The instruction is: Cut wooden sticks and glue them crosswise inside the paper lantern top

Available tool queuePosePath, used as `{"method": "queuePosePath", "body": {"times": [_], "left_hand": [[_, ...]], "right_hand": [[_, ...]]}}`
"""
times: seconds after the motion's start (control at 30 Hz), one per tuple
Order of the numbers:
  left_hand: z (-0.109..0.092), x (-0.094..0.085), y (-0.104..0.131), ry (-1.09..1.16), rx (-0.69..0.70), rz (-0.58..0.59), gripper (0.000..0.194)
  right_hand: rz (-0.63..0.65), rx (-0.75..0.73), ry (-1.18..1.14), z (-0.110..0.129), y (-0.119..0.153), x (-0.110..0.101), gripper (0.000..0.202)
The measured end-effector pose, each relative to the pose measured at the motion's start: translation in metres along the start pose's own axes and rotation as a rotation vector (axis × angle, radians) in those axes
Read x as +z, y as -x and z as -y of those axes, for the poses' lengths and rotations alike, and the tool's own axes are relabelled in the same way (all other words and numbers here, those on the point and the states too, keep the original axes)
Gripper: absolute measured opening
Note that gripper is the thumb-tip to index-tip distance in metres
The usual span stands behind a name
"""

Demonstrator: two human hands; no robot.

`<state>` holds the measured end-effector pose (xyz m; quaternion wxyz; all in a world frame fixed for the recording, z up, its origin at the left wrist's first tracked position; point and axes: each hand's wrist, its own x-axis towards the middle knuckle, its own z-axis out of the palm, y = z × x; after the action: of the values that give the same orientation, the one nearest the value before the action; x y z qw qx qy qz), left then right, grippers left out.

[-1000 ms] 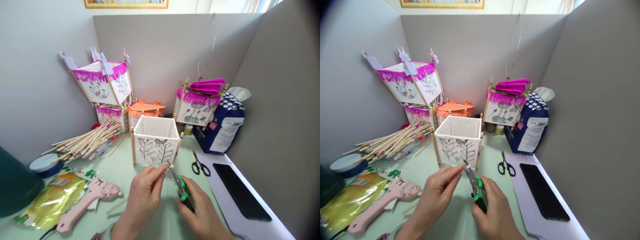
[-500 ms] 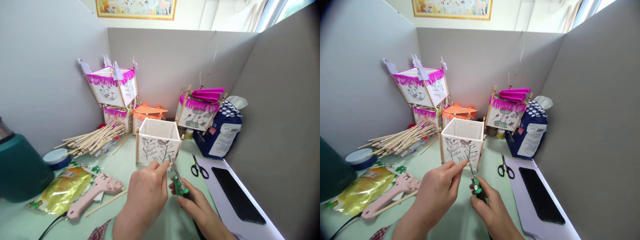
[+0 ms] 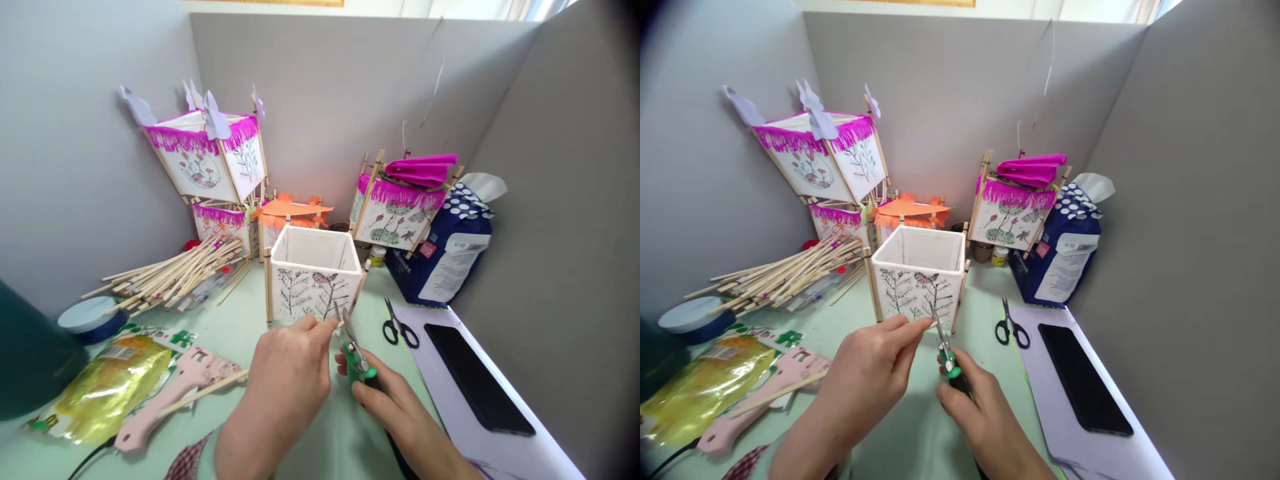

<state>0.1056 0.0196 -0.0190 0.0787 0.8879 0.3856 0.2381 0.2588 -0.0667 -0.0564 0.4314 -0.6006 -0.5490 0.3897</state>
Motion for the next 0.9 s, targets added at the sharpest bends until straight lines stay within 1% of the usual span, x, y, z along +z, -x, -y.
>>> {"method": "queuePosePath", "body": {"times": [0.1, 0.23, 0.33, 0.4, 0.53, 0.67, 0.8, 0.9], "left_hand": [[-0.001, 0.001, 0.001, 0.008, -0.003, -0.003, 0.034], [-0.003, 0.001, 0.002, 0.037, -0.051, -0.007, 0.033], [-0.005, 0.0, 0.001, 0.061, -0.059, 0.015, 0.033], [-0.006, 0.0, 0.002, 0.064, -0.041, 0.017, 0.034], [-0.009, 0.002, 0.003, 0.052, -0.008, 0.007, 0.035], [-0.012, 0.002, 0.0, 0.045, 0.02, -0.011, 0.032], [-0.014, 0.003, -0.005, -0.041, 0.058, -0.037, 0.027], [-0.014, 0.006, -0.006, -0.104, 0.048, -0.062, 0.025]], "right_hand": [[-0.013, -0.003, 0.022, 0.0, 0.001, 0.0, 0.042], [-0.002, 0.024, 0.014, -0.003, 0.003, 0.0, 0.048], [-0.044, 0.063, 0.013, -0.007, 0.004, 0.001, 0.051], [-0.052, 0.051, 0.012, -0.008, 0.005, 0.001, 0.047], [-0.012, -0.067, -0.007, -0.008, 0.003, 0.001, 0.034], [-0.027, -0.144, -0.02, -0.007, 0.0, 0.002, 0.024], [-0.042, -0.161, -0.033, -0.009, -0.003, 0.002, 0.013], [-0.025, -0.14, -0.042, -0.011, -0.006, 0.0, 0.011]]}}
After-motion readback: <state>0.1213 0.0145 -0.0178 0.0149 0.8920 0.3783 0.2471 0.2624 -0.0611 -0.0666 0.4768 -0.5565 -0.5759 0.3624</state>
